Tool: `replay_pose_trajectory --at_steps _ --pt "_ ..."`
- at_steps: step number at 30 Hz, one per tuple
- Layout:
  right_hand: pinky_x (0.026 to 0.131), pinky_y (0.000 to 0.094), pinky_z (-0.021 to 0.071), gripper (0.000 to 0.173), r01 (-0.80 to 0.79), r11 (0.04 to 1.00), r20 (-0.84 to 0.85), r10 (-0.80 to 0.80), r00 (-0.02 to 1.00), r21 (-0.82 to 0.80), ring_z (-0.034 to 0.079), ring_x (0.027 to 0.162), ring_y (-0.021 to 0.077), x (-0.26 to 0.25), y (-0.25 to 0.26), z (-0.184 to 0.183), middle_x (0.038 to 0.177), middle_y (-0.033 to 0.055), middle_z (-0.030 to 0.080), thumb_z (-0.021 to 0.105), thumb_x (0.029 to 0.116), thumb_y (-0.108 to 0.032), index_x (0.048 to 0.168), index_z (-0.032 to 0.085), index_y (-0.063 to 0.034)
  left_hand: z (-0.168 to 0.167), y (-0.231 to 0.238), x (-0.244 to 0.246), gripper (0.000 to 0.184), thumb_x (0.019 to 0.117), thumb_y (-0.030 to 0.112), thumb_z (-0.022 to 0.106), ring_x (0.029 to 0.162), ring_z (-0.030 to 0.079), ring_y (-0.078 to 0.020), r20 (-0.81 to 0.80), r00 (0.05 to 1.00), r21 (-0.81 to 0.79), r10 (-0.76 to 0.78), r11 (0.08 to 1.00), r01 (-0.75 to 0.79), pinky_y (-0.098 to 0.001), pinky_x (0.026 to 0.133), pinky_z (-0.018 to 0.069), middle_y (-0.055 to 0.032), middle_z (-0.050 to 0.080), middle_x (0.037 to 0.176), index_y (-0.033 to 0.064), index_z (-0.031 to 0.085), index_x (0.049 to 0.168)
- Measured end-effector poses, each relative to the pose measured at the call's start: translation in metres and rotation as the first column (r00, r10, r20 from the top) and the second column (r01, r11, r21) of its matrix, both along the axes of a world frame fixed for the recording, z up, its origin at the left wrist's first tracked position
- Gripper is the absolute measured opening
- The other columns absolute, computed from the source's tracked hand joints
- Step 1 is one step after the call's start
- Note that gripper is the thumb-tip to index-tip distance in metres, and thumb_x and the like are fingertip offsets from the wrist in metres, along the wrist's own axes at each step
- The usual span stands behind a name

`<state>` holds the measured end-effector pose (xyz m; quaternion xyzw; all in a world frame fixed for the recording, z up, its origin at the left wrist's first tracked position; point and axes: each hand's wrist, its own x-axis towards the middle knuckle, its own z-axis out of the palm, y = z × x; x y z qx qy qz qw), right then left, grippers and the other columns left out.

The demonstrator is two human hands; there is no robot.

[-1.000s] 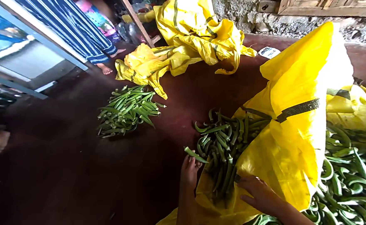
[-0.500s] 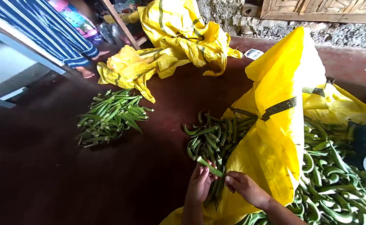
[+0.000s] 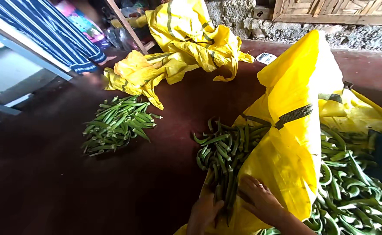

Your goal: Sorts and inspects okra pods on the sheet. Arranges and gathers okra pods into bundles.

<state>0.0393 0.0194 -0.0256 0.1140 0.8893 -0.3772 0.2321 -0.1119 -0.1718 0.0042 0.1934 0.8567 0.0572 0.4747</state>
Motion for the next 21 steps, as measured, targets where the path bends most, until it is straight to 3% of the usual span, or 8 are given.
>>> replay_pose_trajectory --at_steps 3,7,10,12,14,17,19,21 --pt "0.123 0.0644 0.0118 0.059 -0.021 0.997 0.077 0.015 0.997 0.073 0.014 0.158 0.0337 0.003 0.000 -0.001 0.170 0.0047 0.024 0.059 0.1016 -0.041 0.156 0.044 -0.0263 0.011 0.024 -0.011 0.059 0.1065 0.049 0.049 0.130 0.059 -0.0383 -0.162 0.987 -0.101 -0.017 0.995 0.000 -0.0598 0.108 0.0458 -0.0212 0.062 0.139 0.0058 0.054 0.147" --pt "0.122 0.0678 0.0076 0.064 -0.020 0.999 0.127 0.014 0.992 0.046 0.008 0.159 0.0331 0.009 -0.004 -0.002 0.171 0.0035 0.020 0.060 0.1012 -0.042 0.159 0.039 -0.0250 0.003 0.064 -0.029 0.048 0.1075 0.029 0.052 0.134 0.056 -0.0351 -0.381 0.923 0.105 0.054 0.994 -0.015 -0.0541 0.110 0.0467 -0.0180 0.058 0.146 0.0110 0.049 0.152" --pt "0.122 0.0690 0.0070 0.065 -0.024 0.998 0.119 0.017 0.993 0.059 0.007 0.159 0.0332 0.014 -0.005 -0.008 0.171 0.0024 0.020 0.060 0.1008 -0.043 0.160 0.038 -0.0260 -0.023 0.099 -0.034 0.046 0.0993 0.005 0.056 0.143 0.046 -0.0365 -0.470 0.882 0.229 -0.023 0.962 0.147 -0.0534 0.116 0.0402 -0.0165 0.052 0.152 0.0172 0.062 0.143" --pt "0.121 0.0691 0.0082 0.065 -0.023 0.998 0.113 0.016 0.993 0.060 0.008 0.159 0.0334 0.016 -0.005 -0.009 0.171 0.0024 0.021 0.061 0.1006 -0.042 0.160 0.038 -0.0261 -0.039 0.120 -0.032 0.054 0.0924 -0.005 0.056 0.150 0.034 -0.0403 -0.469 0.875 0.155 -0.123 0.963 0.219 -0.0588 0.114 0.0384 -0.0136 0.038 0.163 0.0206 0.065 0.139" --pt "0.121 0.0689 0.0094 0.066 -0.026 0.998 0.116 0.019 0.993 0.056 0.008 0.159 0.0334 0.016 -0.004 -0.007 0.171 0.0031 0.021 0.061 0.1007 -0.041 0.160 0.037 -0.0253 -0.048 0.132 -0.032 0.052 0.0925 -0.005 0.058 0.152 0.027 -0.0412 -0.438 0.881 0.047 -0.177 0.974 0.219 -0.0612 0.113 0.0380 -0.0096 0.029 0.168 0.0194 0.065 0.138" --pt "0.122 0.0687 0.0097 0.065 -0.011 0.999 0.103 0.007 0.995 0.042 0.009 0.159 0.0327 0.015 -0.004 -0.006 0.171 0.0029 0.022 0.062 0.1004 -0.040 0.159 0.039 -0.0249 -0.055 0.127 -0.037 0.038 0.1008 0.010 0.056 0.148 0.038 -0.0346 -0.501 0.858 0.077 -0.109 0.983 0.170 -0.0580 0.114 0.0367 -0.0058 0.042 0.162 0.0199 0.067 0.136" --pt "0.121 0.0698 0.0103 0.064 0.005 0.999 0.078 -0.008 0.997 0.037 0.011 0.158 0.0337 0.016 -0.004 -0.008 0.170 0.0043 0.024 0.063 0.0999 -0.039 0.159 0.040 -0.0244 -0.053 0.111 -0.038 0.033 0.1037 0.020 0.057 0.134 0.057 -0.0325 -0.534 0.839 0.314 0.106 0.946 0.081 -0.0552 0.112 0.0422 -0.0126 0.063 0.141 0.0090 0.068 0.133" --pt "0.121 0.0701 0.0090 0.065 0.006 0.999 0.081 -0.009 0.997 0.035 0.011 0.158 0.0341 0.016 -0.004 -0.009 0.170 0.0047 0.023 0.062 0.1002 -0.039 0.159 0.039 -0.0247 -0.052 0.088 -0.036 0.033 0.1036 0.012 0.056 0.112 0.070 -0.0295 -0.367 0.827 0.677 0.426 0.732 -0.077 -0.0474 0.102 0.0535 -0.0198 0.071 0.121 -0.0063 0.062 0.131"
